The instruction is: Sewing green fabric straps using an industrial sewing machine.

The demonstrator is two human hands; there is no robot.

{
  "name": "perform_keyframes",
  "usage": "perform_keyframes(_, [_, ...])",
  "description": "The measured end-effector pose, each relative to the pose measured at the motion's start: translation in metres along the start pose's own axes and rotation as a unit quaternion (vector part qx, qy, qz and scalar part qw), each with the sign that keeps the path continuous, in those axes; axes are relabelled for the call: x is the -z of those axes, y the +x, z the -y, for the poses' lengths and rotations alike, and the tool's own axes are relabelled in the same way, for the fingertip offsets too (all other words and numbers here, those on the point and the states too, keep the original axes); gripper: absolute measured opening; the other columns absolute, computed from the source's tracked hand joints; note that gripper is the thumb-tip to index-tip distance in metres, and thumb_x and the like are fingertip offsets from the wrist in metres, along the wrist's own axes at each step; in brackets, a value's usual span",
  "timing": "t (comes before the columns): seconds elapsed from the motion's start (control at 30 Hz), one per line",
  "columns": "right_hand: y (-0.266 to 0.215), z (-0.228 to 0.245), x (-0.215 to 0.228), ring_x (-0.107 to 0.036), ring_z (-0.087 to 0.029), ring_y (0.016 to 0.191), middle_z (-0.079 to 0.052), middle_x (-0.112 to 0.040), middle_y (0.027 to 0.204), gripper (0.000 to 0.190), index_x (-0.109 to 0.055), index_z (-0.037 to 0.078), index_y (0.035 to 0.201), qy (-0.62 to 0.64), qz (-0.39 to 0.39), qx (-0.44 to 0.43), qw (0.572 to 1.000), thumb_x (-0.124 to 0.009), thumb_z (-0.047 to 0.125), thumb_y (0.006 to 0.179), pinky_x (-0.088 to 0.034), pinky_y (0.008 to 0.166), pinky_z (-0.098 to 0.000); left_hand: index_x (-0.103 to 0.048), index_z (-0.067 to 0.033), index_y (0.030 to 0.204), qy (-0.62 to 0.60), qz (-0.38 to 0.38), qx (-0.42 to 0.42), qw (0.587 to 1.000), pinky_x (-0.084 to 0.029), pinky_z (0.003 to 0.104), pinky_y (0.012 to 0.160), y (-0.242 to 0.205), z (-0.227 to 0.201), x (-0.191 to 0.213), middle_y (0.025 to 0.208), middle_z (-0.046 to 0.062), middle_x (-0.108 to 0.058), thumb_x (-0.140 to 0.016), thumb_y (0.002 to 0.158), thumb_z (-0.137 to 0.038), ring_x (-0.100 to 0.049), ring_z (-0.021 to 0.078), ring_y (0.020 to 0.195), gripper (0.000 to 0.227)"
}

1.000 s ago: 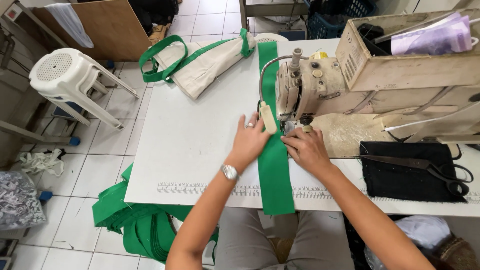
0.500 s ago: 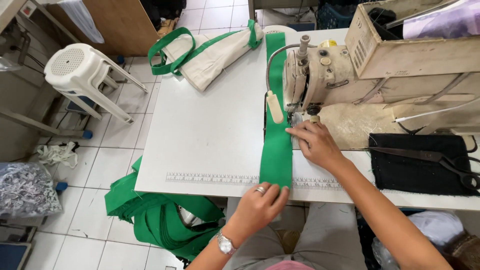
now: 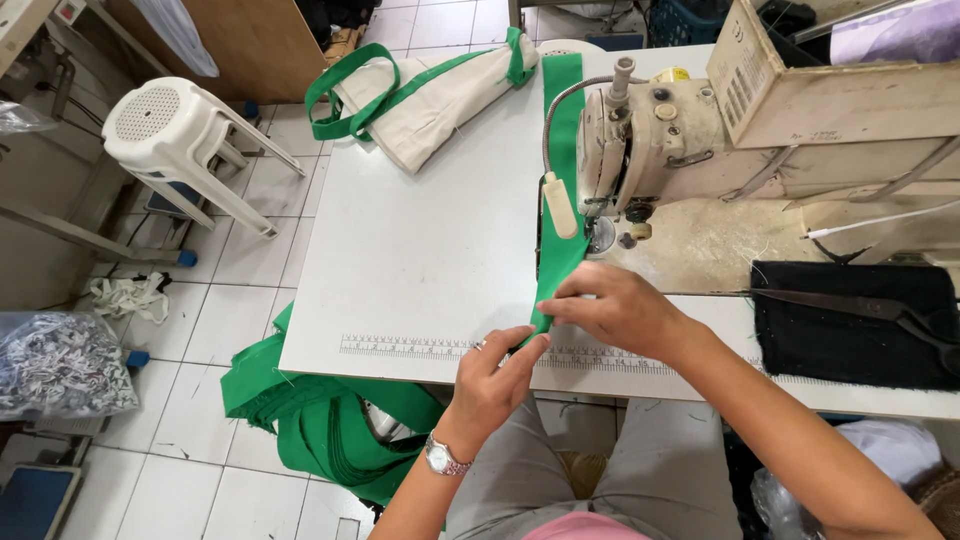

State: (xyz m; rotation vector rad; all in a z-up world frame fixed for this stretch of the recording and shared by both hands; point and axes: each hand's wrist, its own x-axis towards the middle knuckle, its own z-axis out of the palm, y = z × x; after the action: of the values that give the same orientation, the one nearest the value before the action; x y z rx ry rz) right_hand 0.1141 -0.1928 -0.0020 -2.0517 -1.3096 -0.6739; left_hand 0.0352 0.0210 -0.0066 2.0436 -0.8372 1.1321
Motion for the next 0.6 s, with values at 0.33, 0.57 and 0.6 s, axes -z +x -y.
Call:
perform_keyframes(0.33, [-0.046,0.039,0.005,-0.07,-0.023,0.077,-0.007,-0.074,0.095,0.009,-0.077,0.013,0.092,-0.17,-0.114,0.069,0.977,-0.069,0.012,0.096,-0.059,0.071,-0.0399,-0.074,-0.0055,0.106,-0.195,-0.009,0.085,0.977,-0.058,0.034,0.056,0.017,0.004,-0.031,0.083,0.009,-0.07,-0.056,0.102,-0.025,-0.068,0.0249,0.065,0.027])
perform_keyframes(0.57, [-0.08,0.061,-0.012,-0.067,-0.022,0.073,-0.005,-0.071,0.087,0.009,-0.073,0.013,0.086,-0.202,-0.057,-0.004,0.978,-0.069,0.016,0.093,-0.052,0.068,-0.0396,-0.071,-0.013,0.117,0.022,0.215,-0.004,0.976,-0.058,0.046,0.079,-0.014,0.019,-0.068,0.113,0.021,-0.069,-0.063,0.098,-0.018,-0.071,0.0402,0.104,0.021])
perform_keyframes(0.6, [-0.084,0.063,-0.013,-0.067,-0.022,0.075,-0.006,-0.071,0.087,0.008,-0.073,0.013,0.086,-0.206,-0.047,-0.016,0.977,-0.069,0.016,0.093,-0.051,0.07,-0.0395,-0.07,-0.015,0.117,0.069,0.217,-0.037,0.973,-0.057,0.043,0.083,-0.02,0.019,-0.07,0.113,0.02,-0.068,-0.057,0.102,-0.019,-0.07,0.038,0.106,0.02])
